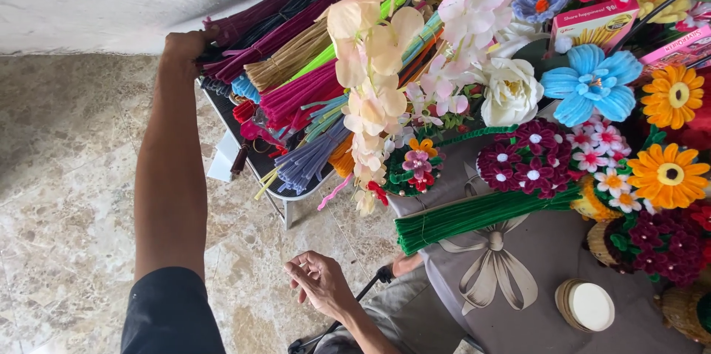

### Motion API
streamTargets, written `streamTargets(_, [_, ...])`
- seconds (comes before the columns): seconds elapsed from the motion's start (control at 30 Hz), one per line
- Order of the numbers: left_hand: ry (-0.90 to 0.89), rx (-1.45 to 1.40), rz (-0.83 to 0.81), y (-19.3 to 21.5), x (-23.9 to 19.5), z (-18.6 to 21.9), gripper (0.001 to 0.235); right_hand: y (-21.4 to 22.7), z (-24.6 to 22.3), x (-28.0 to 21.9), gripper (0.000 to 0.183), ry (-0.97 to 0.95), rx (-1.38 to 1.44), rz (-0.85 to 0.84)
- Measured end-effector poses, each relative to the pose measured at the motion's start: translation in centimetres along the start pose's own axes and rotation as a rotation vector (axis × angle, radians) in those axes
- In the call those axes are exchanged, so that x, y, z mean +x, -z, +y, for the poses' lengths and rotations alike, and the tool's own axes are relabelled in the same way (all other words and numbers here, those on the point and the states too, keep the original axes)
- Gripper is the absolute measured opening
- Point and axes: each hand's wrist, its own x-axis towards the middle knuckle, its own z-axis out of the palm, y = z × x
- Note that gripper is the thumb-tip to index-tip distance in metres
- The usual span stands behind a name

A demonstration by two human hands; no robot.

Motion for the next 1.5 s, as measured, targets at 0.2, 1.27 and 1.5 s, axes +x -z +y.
streamTargets(0.2, [-0.118,-0.160,0.053,0.1,-0.4,0.3,0.035,0.4,0.1,-0.3,0.037,0.021,0.000,0.000])
streamTargets(1.27, [-0.439,0.287,-0.084,3.2,0.6,-4.7,0.039,-2.0,-14.2,6.4,0.032,1.034,-0.744,0.510])
streamTargets(1.5, [-0.840,0.555,0.286,2.8,3.8,-7.4,0.038,1.3,-14.4,11.5,0.031,1.071,-0.875,0.485])
